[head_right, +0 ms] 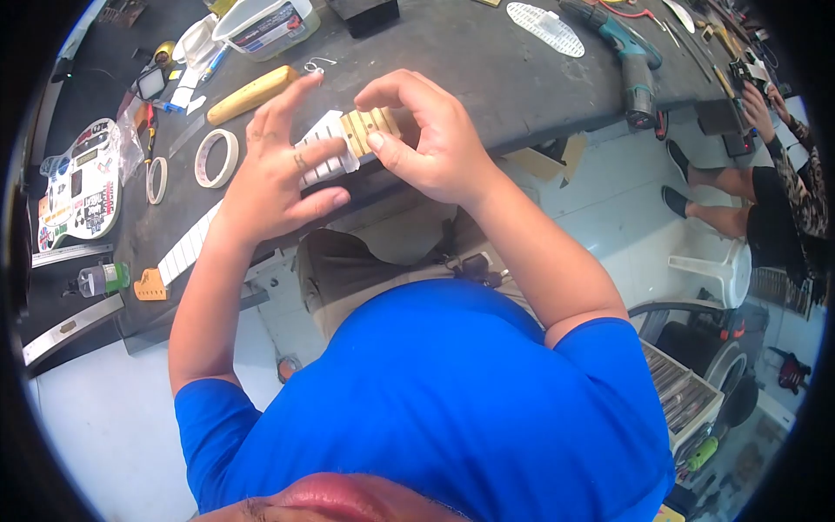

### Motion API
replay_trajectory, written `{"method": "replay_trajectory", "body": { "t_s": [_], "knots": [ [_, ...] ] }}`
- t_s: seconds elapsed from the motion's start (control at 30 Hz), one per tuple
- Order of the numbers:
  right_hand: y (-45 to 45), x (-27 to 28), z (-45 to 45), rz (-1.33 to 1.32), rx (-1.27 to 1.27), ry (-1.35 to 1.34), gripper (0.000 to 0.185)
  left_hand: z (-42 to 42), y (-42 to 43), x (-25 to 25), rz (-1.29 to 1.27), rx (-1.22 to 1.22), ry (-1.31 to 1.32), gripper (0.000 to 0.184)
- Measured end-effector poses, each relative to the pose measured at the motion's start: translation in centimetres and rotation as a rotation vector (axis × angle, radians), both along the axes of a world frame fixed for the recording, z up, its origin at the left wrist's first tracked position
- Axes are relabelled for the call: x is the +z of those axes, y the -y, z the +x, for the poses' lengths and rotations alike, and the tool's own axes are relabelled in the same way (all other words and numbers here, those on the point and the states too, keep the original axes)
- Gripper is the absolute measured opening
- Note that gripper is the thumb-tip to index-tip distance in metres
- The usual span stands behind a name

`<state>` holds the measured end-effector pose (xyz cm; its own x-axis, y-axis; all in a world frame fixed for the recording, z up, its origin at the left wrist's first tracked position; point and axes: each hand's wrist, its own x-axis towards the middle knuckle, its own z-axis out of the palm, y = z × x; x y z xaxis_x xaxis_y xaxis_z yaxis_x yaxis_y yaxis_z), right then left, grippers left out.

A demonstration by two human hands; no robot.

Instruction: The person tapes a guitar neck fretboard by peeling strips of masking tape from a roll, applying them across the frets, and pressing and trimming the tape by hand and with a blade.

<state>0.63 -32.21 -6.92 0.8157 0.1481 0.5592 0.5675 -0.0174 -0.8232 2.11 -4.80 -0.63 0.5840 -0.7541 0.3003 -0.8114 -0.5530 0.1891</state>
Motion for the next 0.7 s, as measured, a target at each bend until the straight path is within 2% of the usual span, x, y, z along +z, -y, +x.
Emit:
{"method": "replay_trajectory", "body": {
  "t_s": [0.17, 0.47, 0.57, 0.67, 0.7],
  "knots": [
    [-0.2, -0.1, -0.1, 0.003, -0.005, 0.007, 0.036, 0.3, 0.4, -0.6, -0.015, 0.167, 0.025, 0.056],
    [-0.2, -0.1, -0.3, -0.009, -0.005, -0.008, 0.035, 0.7, 0.5, -0.8, -0.014, 0.221, -0.072, 0.058],
    [-0.1, -0.2, -0.2, -0.009, -0.005, -0.023, 0.037, 1.4, -0.1, -0.3, -0.111, 0.192, -0.113, 0.048],
    [-0.1, -0.3, 0.1, 0.016, -0.001, -0.027, 0.038, 4.0, -1.6, 0.1, -0.437, 0.430, -0.511, 0.033],
    [-0.1, -0.4, 0.0, 0.026, 0.000, -0.034, 0.038, 4.3, -1.5, 0.2, -0.310, 0.471, -0.451, 0.029]
  ]
}}
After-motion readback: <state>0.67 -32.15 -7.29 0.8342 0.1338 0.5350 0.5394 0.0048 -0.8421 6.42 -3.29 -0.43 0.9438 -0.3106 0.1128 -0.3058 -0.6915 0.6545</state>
